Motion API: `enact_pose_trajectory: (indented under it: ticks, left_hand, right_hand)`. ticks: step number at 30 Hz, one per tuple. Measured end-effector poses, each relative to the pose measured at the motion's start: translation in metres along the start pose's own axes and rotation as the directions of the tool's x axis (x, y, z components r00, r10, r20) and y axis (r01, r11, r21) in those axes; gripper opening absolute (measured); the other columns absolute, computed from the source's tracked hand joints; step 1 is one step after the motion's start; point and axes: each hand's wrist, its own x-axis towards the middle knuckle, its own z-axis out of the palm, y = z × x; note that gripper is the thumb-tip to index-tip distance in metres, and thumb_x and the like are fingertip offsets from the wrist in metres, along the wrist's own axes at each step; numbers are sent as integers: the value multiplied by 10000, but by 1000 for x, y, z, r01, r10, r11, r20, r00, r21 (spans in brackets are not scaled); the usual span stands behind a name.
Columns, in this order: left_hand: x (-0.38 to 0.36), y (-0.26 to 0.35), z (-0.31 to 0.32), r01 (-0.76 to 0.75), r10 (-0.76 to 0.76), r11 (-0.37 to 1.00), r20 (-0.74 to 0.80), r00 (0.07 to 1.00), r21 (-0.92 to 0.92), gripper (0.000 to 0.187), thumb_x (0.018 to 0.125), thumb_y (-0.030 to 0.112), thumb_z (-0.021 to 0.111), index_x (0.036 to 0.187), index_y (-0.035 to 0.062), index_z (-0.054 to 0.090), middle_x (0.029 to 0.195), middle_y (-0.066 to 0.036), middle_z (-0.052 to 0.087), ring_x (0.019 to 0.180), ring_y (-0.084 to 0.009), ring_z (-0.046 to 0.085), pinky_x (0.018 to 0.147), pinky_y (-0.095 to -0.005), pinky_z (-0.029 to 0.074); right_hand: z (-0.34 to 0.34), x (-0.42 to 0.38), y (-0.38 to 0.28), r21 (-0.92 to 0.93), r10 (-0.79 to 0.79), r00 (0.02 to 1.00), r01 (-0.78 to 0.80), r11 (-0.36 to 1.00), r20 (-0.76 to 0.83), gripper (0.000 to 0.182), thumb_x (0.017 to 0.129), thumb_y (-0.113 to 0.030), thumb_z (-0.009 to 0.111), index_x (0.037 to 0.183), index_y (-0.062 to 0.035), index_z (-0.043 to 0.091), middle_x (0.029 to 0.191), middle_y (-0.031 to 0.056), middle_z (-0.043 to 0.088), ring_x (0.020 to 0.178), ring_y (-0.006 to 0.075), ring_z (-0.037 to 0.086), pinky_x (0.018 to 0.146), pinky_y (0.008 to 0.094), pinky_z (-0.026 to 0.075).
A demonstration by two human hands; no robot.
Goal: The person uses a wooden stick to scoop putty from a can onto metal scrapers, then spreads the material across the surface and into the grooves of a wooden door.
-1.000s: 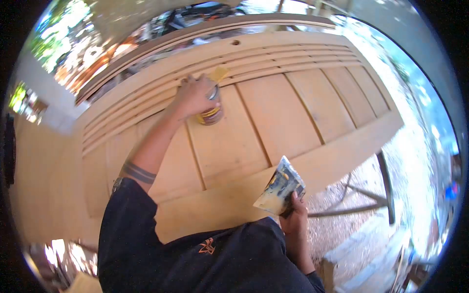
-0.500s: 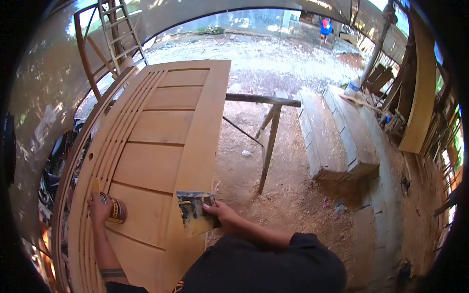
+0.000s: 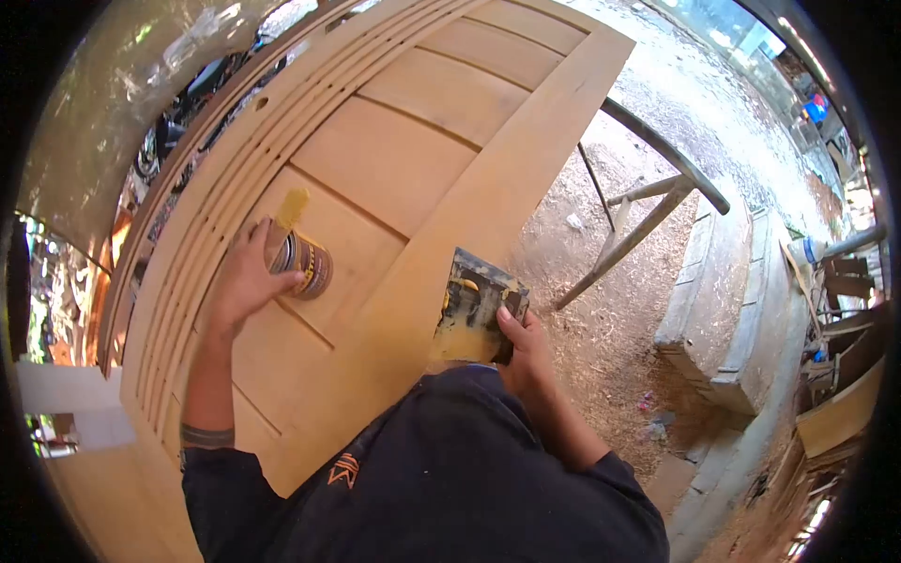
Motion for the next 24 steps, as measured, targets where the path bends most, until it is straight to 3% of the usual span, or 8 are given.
enact_pose_trajectory:
  ticks: [8, 17, 24]
  left_hand:
    - [4, 12, -9, 51, -51, 995, -7, 999, 84, 831, 525, 290, 853, 1206, -10, 482, 1175, -248, 498, 1126, -404, 464, 948, -424, 412]
    - [10, 6, -6, 110, -107, 991, -51, 993, 78, 864, 441, 359, 877, 1149, 14, 523, 1154, -264, 487, 1094, -401, 484, 906, -431, 441]
    - [10, 14, -16, 129, -130, 987, 7, 991, 99, 871, 425, 372, 884, 1122, -4, 523, 1132, -276, 483, 1091, -419, 481, 894, -444, 447]
  right_hand:
    - [0, 9, -7, -68, -18, 999, 20, 998, 26, 321, 920, -138, 496, 1201, 13, 466, 1133, 123, 590, 1021, 226, 597, 898, 381, 481]
    - [-7, 17, -6, -47, -56, 998, 57, 997, 26, 308, 926, -142, 488, 1193, 13, 475, 1137, 121, 589, 1019, 226, 595, 905, 379, 473]
    - [-3, 20, 0, 0, -26, 1000, 26, 1000, 6, 284, 929, -127, 475, 1179, 8, 481, 1110, 112, 598, 1000, 219, 601, 894, 368, 478]
